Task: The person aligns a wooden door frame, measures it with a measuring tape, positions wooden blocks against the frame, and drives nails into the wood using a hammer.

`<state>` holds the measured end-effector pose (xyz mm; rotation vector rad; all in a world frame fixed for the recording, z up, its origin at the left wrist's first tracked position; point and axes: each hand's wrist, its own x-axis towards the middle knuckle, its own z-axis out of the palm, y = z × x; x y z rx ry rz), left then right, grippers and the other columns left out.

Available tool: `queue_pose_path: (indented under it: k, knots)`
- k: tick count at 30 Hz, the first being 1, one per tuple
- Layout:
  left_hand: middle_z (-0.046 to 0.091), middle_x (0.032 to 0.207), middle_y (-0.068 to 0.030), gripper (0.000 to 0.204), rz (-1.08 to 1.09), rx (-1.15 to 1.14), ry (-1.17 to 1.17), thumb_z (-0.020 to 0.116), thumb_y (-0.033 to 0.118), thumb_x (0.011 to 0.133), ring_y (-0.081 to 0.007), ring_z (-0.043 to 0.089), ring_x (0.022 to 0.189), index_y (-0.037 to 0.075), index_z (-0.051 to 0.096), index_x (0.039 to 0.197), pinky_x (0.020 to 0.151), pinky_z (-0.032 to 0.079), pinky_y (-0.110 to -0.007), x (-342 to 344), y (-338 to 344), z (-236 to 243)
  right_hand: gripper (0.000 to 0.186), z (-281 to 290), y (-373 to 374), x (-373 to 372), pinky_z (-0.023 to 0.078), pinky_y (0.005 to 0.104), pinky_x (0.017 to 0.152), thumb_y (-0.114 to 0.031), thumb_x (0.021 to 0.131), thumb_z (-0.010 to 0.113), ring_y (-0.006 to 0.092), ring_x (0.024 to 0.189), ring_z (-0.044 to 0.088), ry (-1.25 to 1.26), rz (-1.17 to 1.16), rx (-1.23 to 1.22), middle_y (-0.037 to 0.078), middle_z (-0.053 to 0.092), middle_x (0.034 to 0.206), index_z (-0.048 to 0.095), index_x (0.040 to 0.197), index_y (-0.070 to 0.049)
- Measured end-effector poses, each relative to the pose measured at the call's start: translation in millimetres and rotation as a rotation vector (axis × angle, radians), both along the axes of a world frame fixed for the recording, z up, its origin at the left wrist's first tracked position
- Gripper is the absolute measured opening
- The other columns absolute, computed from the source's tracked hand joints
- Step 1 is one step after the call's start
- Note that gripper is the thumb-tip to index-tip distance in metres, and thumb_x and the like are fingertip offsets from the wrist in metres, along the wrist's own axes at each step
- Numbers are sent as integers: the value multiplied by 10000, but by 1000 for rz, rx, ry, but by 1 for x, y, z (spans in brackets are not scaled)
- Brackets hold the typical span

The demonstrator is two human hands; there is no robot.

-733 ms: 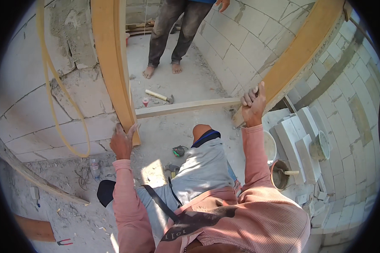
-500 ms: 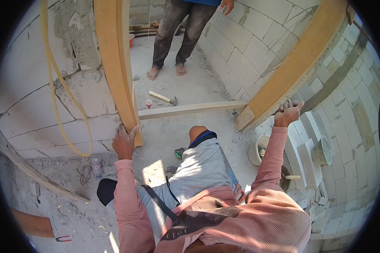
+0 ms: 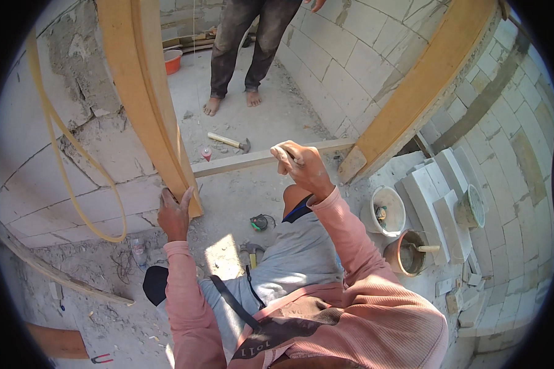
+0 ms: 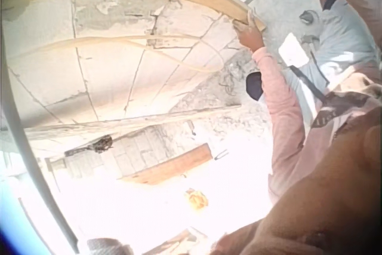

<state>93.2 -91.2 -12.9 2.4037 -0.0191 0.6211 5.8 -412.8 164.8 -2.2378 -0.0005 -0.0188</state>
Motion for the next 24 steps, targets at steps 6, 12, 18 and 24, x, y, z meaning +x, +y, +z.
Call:
queue_pose_path:
  k: [6,12,18,24]
  knots:
    - [690,942,-200,626,38,37,16,731,604,871,-449,683,816,21,573,1031,660,534,-521,5,-3,6,425,-154,-14,8,534,402,920,-387,1023,623,272,1080,697,85,218,-413,150,699,1219,621,1320,-84]
    - [697,915,-185,612,42,25,16,746,589,868,-426,690,800,16,581,1008,671,542,-500,9,-7,2,426,-232,-3,25,502,428,898,-433,1005,605,348,1015,660,468,543,-113,182,706,1109,646,1207,-61]
    - [736,926,-157,565,-1,-22,78,772,532,878,-339,736,827,16,610,1041,708,563,-440,5,-25,8,322,-291,-21,37,471,407,809,-346,1037,586,247,861,587,535,564,31,163,645,949,608,1051,-25]
    - [757,963,-159,546,33,-30,97,788,498,879,-310,752,851,10,634,1069,743,570,-406,-3,-9,12,380,-216,11,36,464,411,799,-396,1052,551,279,829,568,460,568,-150,183,648,920,611,1058,-21]
